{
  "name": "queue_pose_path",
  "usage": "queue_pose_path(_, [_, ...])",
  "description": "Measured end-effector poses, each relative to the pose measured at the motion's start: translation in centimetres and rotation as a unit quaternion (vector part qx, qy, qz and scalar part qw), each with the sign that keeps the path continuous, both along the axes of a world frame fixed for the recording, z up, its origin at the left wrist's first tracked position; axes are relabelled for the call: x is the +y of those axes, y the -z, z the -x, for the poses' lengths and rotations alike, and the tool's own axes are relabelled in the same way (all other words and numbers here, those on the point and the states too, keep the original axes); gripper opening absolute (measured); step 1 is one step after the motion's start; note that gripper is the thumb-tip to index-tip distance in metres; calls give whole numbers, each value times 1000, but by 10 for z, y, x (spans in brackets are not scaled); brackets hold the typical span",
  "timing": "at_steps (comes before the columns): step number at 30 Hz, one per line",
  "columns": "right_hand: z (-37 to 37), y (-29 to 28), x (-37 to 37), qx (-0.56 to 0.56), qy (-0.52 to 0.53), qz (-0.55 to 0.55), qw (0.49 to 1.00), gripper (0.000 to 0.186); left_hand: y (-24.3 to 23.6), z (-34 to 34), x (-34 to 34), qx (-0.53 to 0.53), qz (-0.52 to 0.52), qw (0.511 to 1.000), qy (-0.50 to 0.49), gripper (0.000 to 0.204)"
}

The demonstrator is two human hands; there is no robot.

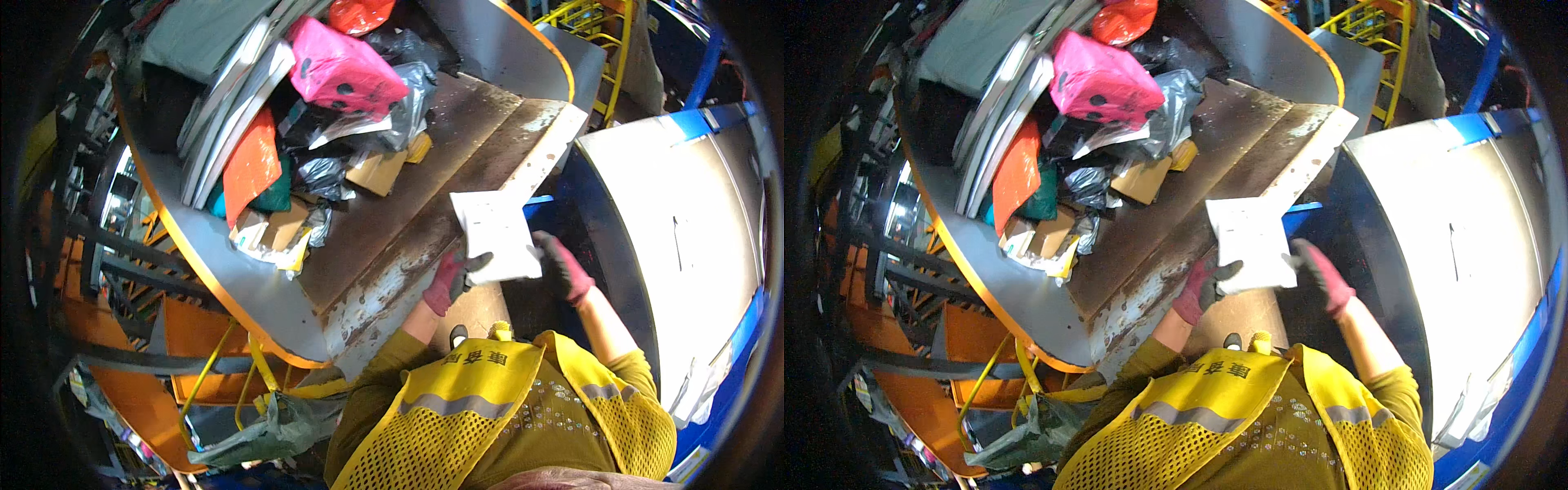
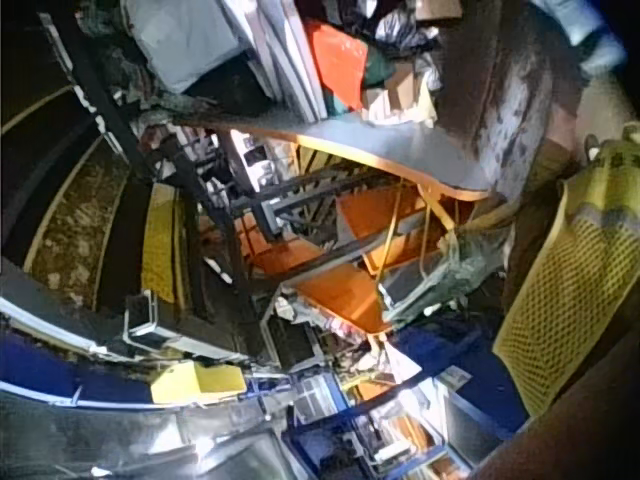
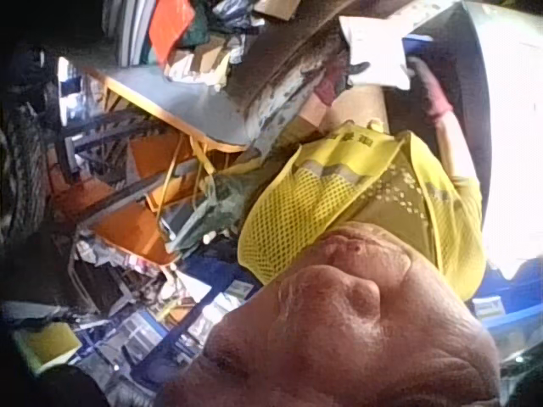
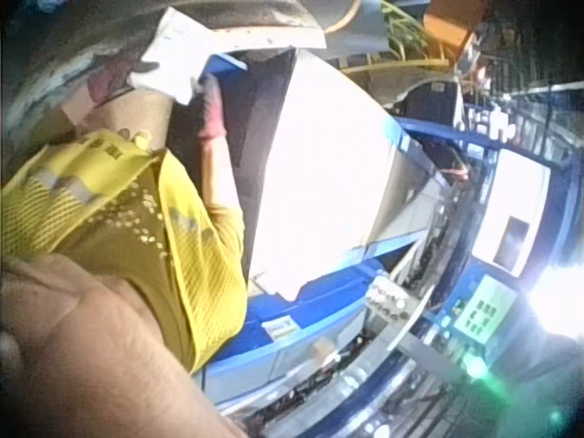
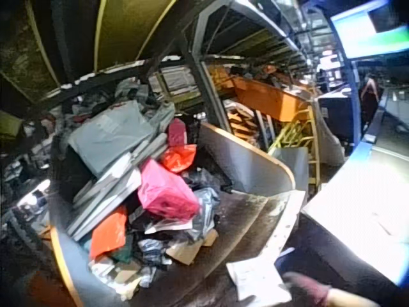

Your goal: The person repeatedly picks packages from a rotating carousel and places them onto a conveyor belt. They handle various package types including cardboard boxes, plastic mailers, and padded envelopes, moving them one at a time from the carousel to the belt.

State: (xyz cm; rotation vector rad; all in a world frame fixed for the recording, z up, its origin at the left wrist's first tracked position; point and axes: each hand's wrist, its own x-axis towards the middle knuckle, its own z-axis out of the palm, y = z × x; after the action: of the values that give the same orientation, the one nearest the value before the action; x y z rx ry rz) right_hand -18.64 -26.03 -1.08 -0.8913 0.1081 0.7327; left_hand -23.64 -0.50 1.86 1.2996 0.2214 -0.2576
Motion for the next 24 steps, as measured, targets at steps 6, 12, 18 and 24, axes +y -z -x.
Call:
queue_pose_path(6, [17,-23,7,-91,65,118,987,38,32,-61,61,57,-3,998,-4,38])
queue_pose_path(12, [26,-30,-4,-37,149,95,984,40,85,-156,208,145,128,915,-355,86])
queue_pose_path(18, [27,-32,-18,-45,241,84,966,40,145,-214,267,-46,36,981,-184,73])
queue_pose_path(24, [26,-35,-33,-55,255,111,959,39,143,-190,250,-169,-185,949,-189,59])
